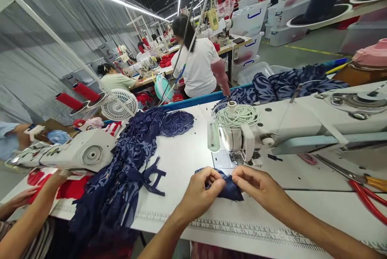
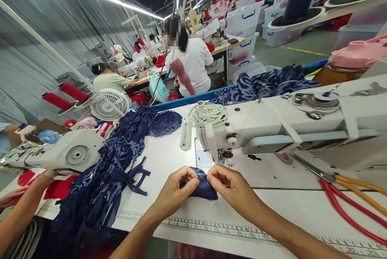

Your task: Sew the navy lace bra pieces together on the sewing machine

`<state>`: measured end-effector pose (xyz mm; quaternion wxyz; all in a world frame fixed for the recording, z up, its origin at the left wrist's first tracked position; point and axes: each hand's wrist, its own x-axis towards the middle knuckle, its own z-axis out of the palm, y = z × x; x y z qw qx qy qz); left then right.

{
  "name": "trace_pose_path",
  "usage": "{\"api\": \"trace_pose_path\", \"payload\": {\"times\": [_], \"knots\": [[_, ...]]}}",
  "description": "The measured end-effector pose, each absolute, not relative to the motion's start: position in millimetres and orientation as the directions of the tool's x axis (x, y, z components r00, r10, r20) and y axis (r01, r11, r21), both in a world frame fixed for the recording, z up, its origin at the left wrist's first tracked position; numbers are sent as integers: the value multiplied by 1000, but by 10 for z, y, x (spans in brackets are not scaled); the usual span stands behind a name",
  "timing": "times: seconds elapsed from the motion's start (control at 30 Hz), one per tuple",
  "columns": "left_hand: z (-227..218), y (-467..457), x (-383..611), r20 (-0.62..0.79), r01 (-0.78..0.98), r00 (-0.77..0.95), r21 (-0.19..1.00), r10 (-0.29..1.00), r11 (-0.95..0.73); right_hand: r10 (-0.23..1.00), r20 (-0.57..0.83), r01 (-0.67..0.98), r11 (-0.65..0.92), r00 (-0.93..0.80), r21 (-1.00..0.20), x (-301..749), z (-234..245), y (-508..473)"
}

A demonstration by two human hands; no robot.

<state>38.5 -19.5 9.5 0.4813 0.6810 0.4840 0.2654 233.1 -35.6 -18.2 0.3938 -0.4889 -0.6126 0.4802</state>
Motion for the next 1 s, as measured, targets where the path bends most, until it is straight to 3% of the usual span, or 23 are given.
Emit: {"api": "trace_pose_path", "payload": {"times": [0.27, 0.4, 0.53, 0.63, 0.8, 1.0], "knots": [[16, -251, 514, -138, 356, 321, 934, 937, 16, 985, 6, 195, 40, -175, -980, 2384, -257, -456], [-2, -278, 530, -99, 406, 287, 913, 953, -27, 976, -7, 123, 21, -218, -992, 2398, -266, -483], [7, -312, 524, -49, 440, 293, 893, 955, -90, 948, -112, -30, -126, -298, -992, 2398, -236, -482], [21, -338, 522, 15, 457, 290, 877, 957, -152, 915, -136, -56, -170, -380, -984, 2383, -205, -474], [25, -374, 524, 119, 488, 276, 838, 954, -245, 947, -70, -19, -80, -315, -997, 2336, -161, -490], [39, -400, 522, 30, 406, 299, 900, 954, -155, 973, -2, 104, 23, -232, -994, 2335, -230, -538]]}}
